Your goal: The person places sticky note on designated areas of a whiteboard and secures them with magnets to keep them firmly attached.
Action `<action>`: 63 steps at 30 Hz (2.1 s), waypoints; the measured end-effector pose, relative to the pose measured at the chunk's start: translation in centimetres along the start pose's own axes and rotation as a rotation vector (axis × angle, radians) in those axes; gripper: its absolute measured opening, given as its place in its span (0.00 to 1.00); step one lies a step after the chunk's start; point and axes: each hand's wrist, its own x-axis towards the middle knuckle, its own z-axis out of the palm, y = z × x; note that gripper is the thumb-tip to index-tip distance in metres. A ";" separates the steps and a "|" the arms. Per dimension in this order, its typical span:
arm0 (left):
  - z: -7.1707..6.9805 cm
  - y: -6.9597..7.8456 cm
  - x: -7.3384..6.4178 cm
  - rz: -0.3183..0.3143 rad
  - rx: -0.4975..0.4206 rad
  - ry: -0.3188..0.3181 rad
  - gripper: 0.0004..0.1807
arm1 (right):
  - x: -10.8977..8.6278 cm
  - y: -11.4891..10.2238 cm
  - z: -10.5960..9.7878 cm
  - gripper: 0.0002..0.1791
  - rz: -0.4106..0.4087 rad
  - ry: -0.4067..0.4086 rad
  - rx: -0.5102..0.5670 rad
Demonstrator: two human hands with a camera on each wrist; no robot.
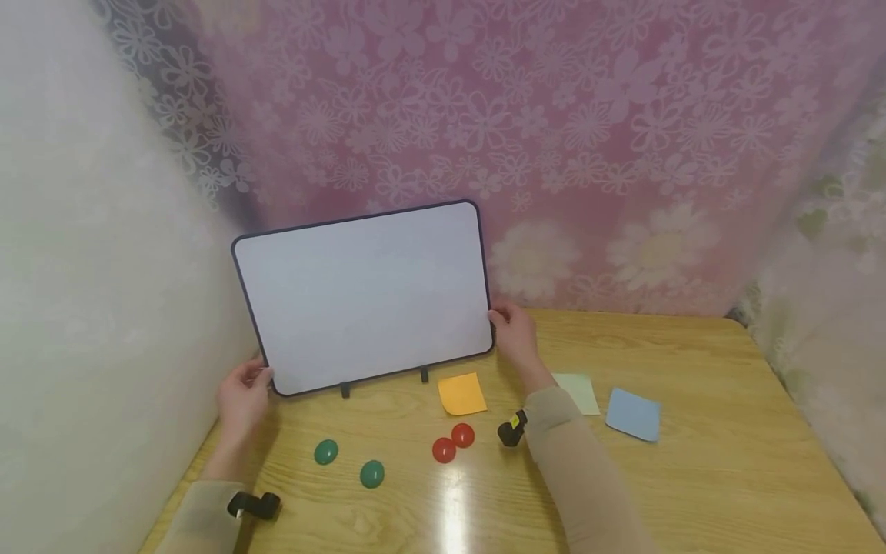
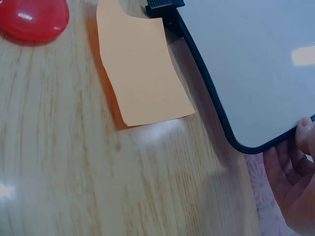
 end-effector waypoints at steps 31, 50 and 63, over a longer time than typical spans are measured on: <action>2.6 1.8 2.7 0.021 0.003 -0.141 0.16 | -1.6 1.0 -3.5 0.21 0.044 -0.026 -0.021; 6.0 3.5 3.4 0.034 -0.023 -0.217 0.15 | -2.2 2.5 -6.5 0.22 0.039 0.025 -0.034; 7.5 4.1 3.9 0.054 -0.062 -0.201 0.14 | -3.1 3.3 -7.5 0.20 0.023 0.056 -0.046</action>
